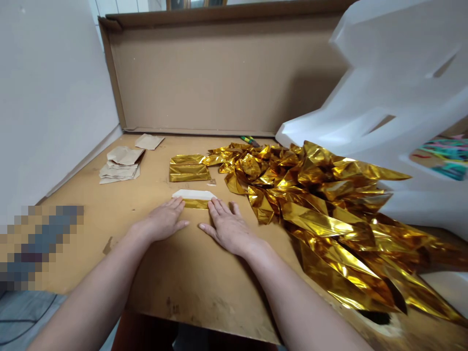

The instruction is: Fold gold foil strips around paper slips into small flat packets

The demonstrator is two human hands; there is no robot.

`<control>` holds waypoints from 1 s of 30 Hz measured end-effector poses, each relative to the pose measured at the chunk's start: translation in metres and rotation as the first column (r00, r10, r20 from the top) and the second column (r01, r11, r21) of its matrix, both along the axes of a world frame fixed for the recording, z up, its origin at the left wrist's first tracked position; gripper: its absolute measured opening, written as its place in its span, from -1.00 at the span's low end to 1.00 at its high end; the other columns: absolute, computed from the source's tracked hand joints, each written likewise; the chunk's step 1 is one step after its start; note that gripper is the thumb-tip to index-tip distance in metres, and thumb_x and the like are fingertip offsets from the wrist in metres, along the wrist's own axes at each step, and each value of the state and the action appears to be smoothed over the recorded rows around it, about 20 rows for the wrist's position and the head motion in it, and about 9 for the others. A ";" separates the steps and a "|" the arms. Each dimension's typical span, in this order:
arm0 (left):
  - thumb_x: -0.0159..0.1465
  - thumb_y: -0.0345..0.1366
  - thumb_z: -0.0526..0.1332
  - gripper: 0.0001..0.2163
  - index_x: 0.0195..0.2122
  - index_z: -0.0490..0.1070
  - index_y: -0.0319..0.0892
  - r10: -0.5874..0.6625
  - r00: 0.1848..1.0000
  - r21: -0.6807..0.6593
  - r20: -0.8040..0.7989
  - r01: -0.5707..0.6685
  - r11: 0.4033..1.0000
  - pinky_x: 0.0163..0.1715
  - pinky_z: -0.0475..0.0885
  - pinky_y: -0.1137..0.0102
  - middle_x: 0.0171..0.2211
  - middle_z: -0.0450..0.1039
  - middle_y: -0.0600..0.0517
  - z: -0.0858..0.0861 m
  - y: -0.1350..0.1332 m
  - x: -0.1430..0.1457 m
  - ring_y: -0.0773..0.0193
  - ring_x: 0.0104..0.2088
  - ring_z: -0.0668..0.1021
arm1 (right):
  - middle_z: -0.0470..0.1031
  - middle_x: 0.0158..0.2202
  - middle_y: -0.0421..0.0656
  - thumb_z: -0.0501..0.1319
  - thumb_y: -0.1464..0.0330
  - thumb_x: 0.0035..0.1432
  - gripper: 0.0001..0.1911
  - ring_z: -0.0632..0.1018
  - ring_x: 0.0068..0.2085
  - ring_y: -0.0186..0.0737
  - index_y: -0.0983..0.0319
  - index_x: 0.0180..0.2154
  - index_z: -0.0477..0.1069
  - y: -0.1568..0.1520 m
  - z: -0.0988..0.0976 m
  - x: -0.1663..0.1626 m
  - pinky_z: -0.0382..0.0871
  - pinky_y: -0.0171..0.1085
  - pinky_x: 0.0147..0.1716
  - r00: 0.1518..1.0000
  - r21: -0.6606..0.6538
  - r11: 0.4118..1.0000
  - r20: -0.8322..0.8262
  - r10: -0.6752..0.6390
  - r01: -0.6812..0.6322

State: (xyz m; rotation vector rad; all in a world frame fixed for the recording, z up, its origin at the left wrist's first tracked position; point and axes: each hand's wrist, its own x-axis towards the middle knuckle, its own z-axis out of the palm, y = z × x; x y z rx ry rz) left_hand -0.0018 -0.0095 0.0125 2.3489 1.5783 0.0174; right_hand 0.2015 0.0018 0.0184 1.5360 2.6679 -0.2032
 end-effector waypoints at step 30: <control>0.32 -0.18 -0.05 -0.55 0.19 0.12 -0.29 -0.109 0.994 0.249 0.014 0.102 0.963 0.22 0.05 0.20 0.26 0.07 -0.18 -0.011 0.004 0.024 0.10 0.26 0.12 | -0.09 0.31 0.13 -0.31 -0.04 0.21 -0.19 -0.07 0.31 -0.04 0.40 0.27 -0.08 0.003 -0.013 -0.001 -0.24 0.08 0.23 0.999 0.015 1.000 -0.042 0.007 -0.006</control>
